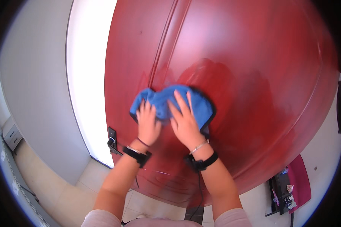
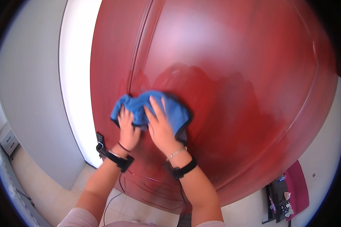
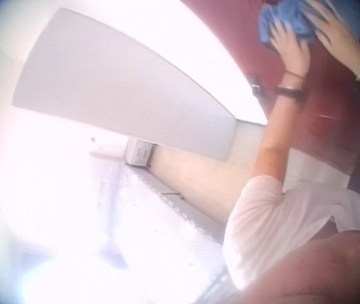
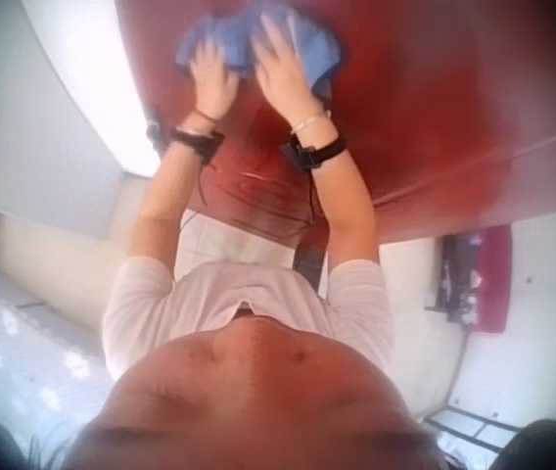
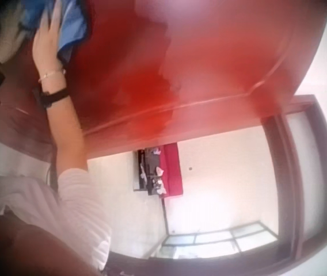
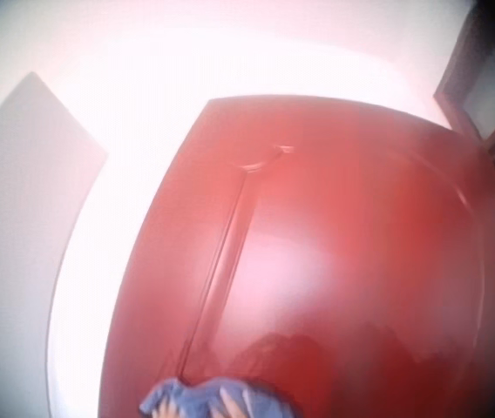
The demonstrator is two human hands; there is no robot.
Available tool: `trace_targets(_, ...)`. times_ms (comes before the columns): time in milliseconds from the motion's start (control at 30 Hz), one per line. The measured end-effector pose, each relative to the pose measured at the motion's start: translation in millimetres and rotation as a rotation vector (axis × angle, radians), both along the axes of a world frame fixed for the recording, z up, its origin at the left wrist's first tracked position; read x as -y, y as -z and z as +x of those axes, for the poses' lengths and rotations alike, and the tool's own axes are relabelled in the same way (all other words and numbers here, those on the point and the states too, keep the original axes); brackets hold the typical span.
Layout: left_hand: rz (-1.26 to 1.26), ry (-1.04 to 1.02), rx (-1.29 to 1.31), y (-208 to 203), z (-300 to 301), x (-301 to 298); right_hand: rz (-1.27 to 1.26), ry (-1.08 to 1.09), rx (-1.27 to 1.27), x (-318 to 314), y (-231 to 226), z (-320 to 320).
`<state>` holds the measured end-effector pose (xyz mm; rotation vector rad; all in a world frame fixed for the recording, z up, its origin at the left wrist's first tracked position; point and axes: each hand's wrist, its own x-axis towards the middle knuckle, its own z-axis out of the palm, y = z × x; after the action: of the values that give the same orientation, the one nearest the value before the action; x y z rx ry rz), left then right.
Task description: The person wipes a green child's desk, a white wall, a red door, and white wardrobe doors using a blue cloth.
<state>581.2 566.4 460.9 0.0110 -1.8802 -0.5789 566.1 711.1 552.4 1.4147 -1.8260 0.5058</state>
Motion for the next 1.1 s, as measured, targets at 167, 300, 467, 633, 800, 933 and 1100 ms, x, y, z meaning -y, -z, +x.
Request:
trace_targets(167,0.182,0.128,0.023,104,6,-65,-0.058,0.035,0.207,-26,113,0)
trace_targets(300,0.15,0.169,0.18,165,16,-85,-0.07,0.167,0.183,-54,194,0)
trace_targets(467,0.167,0.001,0.301,144,30,-31,-0.077,0.175,0.098,-24,175,3)
trace_targets(633,0.413,0.044,-0.097,119,5,11,-0.066,-0.024,0.155,47,130,0)
trace_targets(800,0.734,0.047,-0.275,158,-16,-26,0.07,-0.109,0.155,58,132,-1)
trace_targets(933,0.71,0.009,0.019,202,3,-79,0.073,-0.144,0.333,10,206,-12)
trace_targets(1100,0.693,0.161,0.068,204,25,-107,0.023,-0.165,0.466,-36,247,-12)
